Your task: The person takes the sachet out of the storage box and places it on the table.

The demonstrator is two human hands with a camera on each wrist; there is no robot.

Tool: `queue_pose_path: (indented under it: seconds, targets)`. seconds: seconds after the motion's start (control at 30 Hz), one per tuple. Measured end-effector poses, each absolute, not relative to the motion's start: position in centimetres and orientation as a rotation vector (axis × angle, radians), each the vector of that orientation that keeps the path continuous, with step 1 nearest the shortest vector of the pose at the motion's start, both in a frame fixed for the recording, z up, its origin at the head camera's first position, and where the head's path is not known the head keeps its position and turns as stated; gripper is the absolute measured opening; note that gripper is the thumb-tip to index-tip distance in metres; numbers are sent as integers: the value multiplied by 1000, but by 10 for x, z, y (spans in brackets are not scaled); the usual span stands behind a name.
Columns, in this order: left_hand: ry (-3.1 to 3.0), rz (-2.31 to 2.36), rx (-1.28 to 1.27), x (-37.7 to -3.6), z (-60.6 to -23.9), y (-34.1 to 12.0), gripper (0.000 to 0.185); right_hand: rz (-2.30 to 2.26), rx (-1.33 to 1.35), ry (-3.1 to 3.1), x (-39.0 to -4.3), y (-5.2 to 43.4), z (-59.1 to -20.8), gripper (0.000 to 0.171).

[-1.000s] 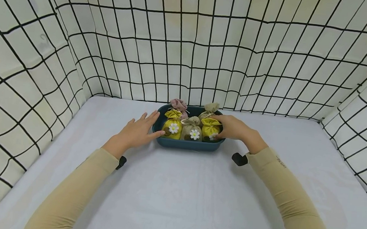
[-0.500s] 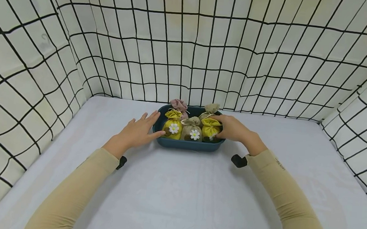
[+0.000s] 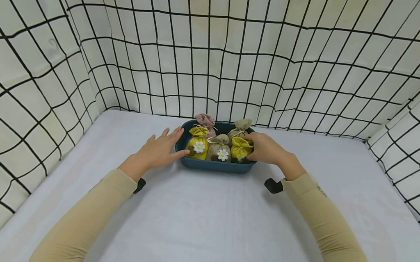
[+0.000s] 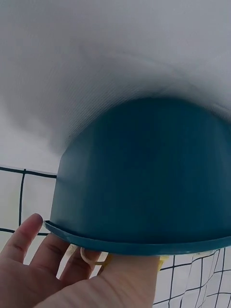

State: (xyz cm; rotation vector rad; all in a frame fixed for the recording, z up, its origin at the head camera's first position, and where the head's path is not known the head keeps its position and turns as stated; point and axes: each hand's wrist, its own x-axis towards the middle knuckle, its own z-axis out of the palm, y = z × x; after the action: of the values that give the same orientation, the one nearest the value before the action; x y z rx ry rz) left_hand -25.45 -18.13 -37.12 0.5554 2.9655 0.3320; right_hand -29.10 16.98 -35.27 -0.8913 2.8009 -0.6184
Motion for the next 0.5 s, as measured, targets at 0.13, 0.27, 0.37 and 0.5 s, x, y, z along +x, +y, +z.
queue_pose_path:
  seconds: [0.13, 0.27, 0.37, 0.5]
  targets:
    - [2966, 333, 557, -253, -371, -181, 91, -616, -863, 2802, -290, 168, -353, 62]
    - [2966, 335, 556, -253, -371, -182, 91, -637, -852, 2800, -289, 168, -353, 60]
    - [2963, 337, 554, -253, -371, -182, 91, -620, -866, 2816, -288, 168, -353, 60]
    - [2956, 342, 552, -254, -371, -183, 92, -583, -871, 2846, -287, 169, -351, 60]
